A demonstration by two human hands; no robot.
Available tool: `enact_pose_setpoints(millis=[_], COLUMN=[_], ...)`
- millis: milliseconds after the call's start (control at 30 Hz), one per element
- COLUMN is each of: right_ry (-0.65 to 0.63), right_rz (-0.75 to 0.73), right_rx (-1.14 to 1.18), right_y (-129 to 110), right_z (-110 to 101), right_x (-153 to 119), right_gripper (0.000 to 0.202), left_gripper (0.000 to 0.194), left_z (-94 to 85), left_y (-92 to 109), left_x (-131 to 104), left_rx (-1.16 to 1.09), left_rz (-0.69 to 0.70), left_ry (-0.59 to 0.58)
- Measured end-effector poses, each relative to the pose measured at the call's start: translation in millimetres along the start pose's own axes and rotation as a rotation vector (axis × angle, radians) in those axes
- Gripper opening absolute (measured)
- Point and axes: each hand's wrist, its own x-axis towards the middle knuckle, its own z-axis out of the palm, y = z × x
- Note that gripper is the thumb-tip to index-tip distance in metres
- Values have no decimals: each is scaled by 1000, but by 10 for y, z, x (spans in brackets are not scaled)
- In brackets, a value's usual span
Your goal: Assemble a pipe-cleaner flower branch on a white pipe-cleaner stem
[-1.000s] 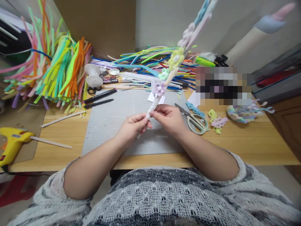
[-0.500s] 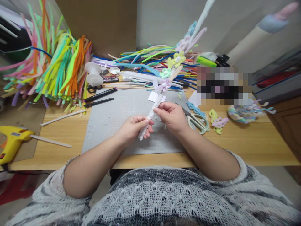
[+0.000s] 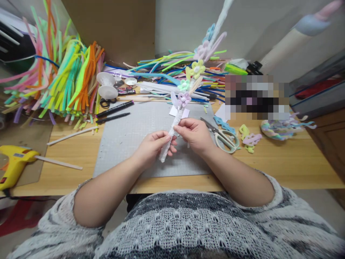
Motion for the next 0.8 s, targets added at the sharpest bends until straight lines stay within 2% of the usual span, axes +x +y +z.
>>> enact_pose_setpoints(millis=[133,233,400,667,800], right_ry=[-62,-106,-49,-85,-98], right_rz=[-13,-73,-233,-407,-576], right_rx=[-35,-84,-362,-778,-1116], right_y=[3,19,42,-52,-186], right_z=[20,22,18,54,74], right_x=[-3,2,-12,-153,-209], right_gripper=[27,25,16,17,18], left_gripper=[23,24,23,25,20], left_z=[26,43,39,-27,-73], left_y=[14,36,60,67,41], left_x=[-12,-39,-70,-83,-74], left_rx=[89,187,339,781,1186], left_rz=[84,128,233,482,576], left_ry=[25,103,230,385,402])
